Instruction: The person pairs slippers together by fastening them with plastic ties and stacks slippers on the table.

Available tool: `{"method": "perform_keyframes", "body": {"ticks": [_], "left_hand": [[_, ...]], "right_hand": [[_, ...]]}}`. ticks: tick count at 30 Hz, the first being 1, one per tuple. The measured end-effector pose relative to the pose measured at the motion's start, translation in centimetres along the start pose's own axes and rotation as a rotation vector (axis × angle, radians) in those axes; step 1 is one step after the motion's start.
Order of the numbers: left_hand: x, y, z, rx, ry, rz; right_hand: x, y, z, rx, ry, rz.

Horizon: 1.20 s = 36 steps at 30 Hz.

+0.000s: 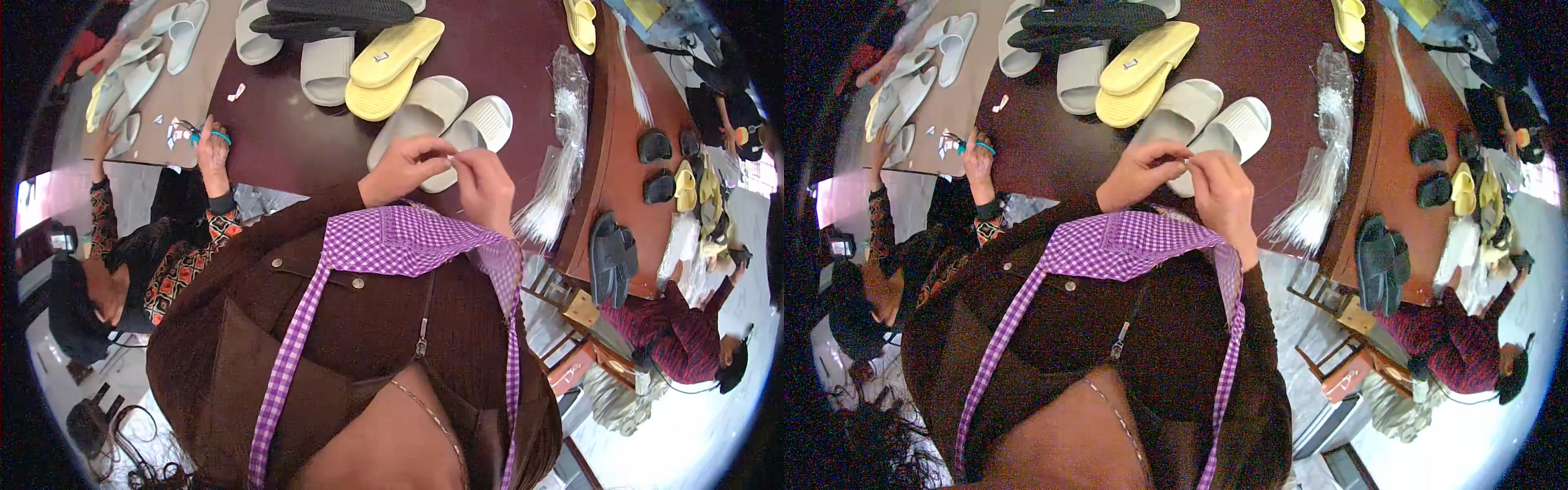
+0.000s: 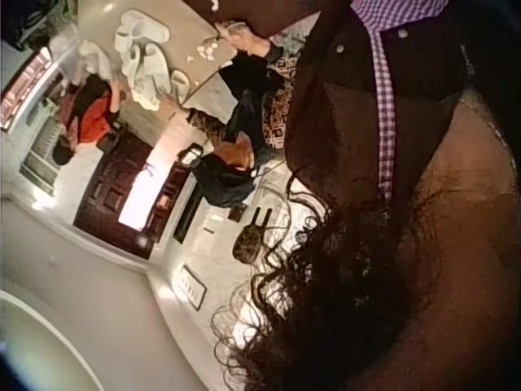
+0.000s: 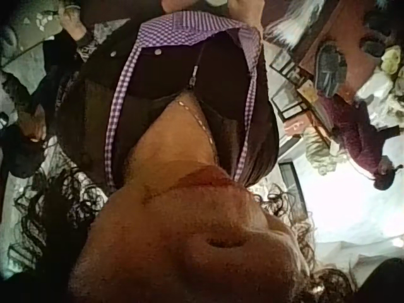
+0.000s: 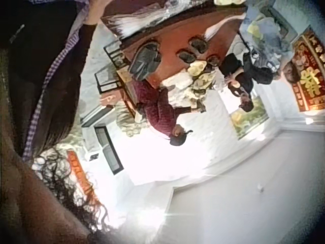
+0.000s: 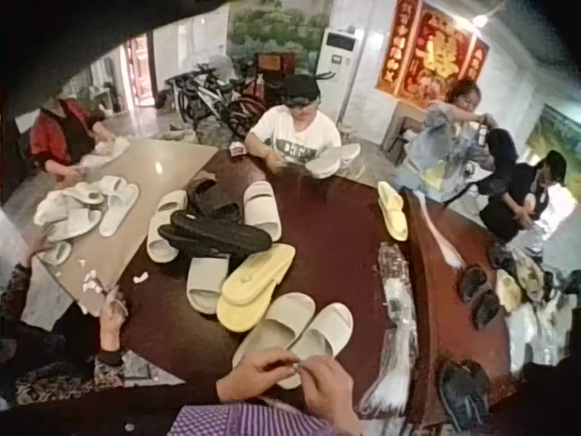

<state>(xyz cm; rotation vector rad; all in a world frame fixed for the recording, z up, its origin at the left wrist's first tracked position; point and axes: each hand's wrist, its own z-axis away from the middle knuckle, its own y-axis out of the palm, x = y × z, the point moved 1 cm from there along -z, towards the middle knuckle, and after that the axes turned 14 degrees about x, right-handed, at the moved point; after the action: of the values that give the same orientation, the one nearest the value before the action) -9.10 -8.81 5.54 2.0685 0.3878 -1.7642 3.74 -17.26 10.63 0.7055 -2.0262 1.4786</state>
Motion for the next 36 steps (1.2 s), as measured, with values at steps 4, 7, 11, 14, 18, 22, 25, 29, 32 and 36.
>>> {"method": "perform_keyframes", "body": {"ticks": [4, 7, 11, 14, 18, 22, 25, 29, 32, 36], "left_hand": [[0.1, -0.3, 1.0, -0.077, -0.086, 0.081], [0.5, -0.4, 1.5, -0.076, -0.120, 0.119], [2.5, -0.7, 1.6, -0.095, -0.280, 0.296], [5.5, -0.8, 1.8, -0.093, -0.416, 0.439], [7.9, -0.6, 1.3, -0.083, -0.617, 0.588], [10.3, -0.6, -0.1, -0.109, -0.738, 0.671], [12.1, -0.7, -1.6, -0.105, -0.703, 0.766], [12.8, -0.6, -3.4, -0.086, -0.622, 0.859], [11.4, -0.9, -4.4, -0.163, -0.646, 0.717], [12.3, -2.1, -4.6, -0.138, -0.655, 0.604]], "right_hand": [[0.0, 1.3, 0.0, 0.044, 0.071, 0.026], [-0.3, 2.2, 0.3, 0.079, 0.089, 0.052], [-1.8, 3.6, 1.1, 0.137, 0.126, 0.071], [-3.8, 5.1, 2.4, 0.185, 0.157, 0.072], [-6.2, 6.4, 3.6, 0.245, 0.198, 0.082], [-7.4, 6.8, 3.3, 0.243, 0.228, 0.131], [-8.5, 6.5, 2.7, 0.222, 0.259, 0.171], [-10.0, 6.0, 1.9, 0.187, 0.248, 0.170], [-10.9, 4.9, 1.7, 0.087, 0.147, 0.077], [-12.3, 2.6, 1.3, 0.011, 0.454, -0.214]]}}
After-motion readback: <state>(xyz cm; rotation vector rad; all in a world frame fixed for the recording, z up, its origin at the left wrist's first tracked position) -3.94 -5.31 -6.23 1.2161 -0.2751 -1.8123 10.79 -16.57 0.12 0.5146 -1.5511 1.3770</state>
